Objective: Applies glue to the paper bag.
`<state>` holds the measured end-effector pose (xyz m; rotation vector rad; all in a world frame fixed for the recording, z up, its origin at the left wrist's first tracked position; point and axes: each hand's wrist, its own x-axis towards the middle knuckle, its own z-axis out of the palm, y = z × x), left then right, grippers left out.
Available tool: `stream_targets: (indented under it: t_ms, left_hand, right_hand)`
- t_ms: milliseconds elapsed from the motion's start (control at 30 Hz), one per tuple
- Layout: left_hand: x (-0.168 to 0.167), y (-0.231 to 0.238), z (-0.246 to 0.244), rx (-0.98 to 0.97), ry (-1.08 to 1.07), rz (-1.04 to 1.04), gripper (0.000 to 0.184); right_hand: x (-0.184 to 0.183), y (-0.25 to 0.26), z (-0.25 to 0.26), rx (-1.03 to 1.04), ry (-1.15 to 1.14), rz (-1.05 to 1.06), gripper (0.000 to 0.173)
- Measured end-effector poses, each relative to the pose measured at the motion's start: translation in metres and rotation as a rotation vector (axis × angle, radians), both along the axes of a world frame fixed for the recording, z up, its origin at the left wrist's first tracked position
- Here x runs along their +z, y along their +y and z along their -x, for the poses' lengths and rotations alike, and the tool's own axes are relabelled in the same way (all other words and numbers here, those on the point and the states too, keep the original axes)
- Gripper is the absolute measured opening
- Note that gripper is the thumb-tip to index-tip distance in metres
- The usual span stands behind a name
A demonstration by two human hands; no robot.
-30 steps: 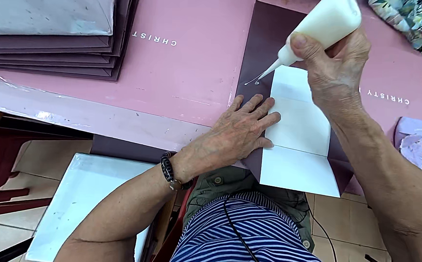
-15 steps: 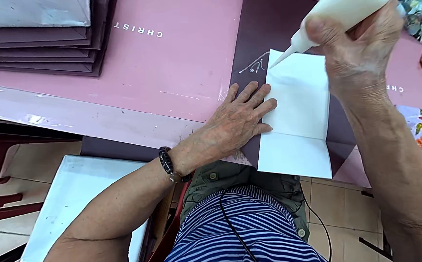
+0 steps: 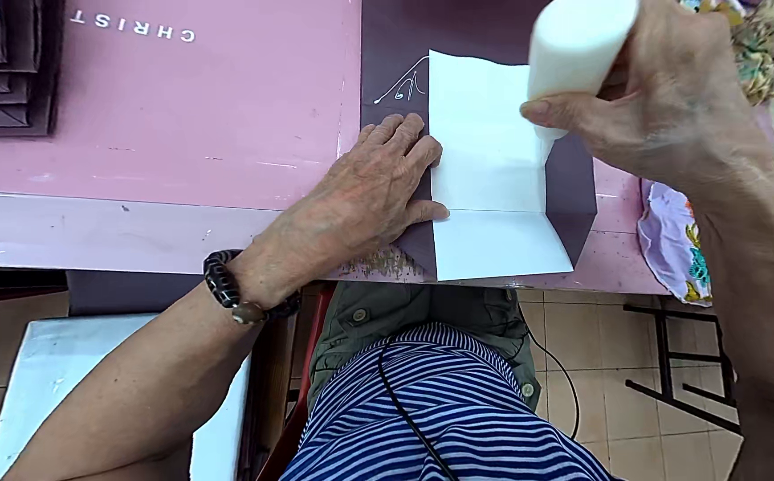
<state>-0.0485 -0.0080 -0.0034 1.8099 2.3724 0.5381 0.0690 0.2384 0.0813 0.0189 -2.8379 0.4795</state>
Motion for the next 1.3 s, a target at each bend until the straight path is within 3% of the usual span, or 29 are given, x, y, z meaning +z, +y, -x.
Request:
stream_targets:
  t_ms: [100, 167, 333, 433, 567, 700, 800, 1100, 1300]
  left_hand:
    - [-0.002, 0.001, 0.007, -0.015, -0.034, 0.005, 0.064]
    - [-0.003, 0.0, 0.006, 0.002, -0.041, -0.019, 0.063]
    - [-0.007, -0.001, -0.001, 0.09, -0.006, -0.094, 0.068]
    - [-0.004, -0.002, -0.003, 0.118, 0.011, -0.075, 0.071]
    - [-0.005, -0.002, -0.002, 0.139, -0.071, -0.087, 0.074]
    - [-0.001, 0.001, 0.002, 0.18, -0.114, -0.032, 0.078]
    - [0.0, 0.002, 0.004, 0.187, -0.114, -0.018, 0.079]
    - [0.001, 0.002, 0.005, 0.187, -0.118, -0.022, 0.079]
    - [0.004, 0.007, 0.011, 0.196, -0.127, 0.008, 0.08]
  right_hand:
    - [0.009, -0.029, -0.003, -0.028, -0.196, -0.107, 0.047]
    - [-0.001, -0.018, 0.003, 0.013, -0.183, -0.185, 0.044]
    - [-0.008, 0.006, -0.007, -0.167, 0.065, -0.121, 0.063]
    - [-0.023, 0.018, -0.012, -0.206, 0.261, 0.14, 0.059]
    - [-0.045, 0.005, -0.003, -0.216, 0.429, 0.697, 0.047]
    - [-0.058, -0.032, 0.004, -0.124, 0.441, 0.957, 0.044]
    - [-0.059, -0.032, -0.002, -0.074, 0.394, 0.953, 0.04]
    - [-0.039, 0.013, -0.041, -0.139, 0.359, 0.6, 0.047]
    - [-0.054, 0.017, 0.002, -0.188, 0.533, 0.778, 0.045]
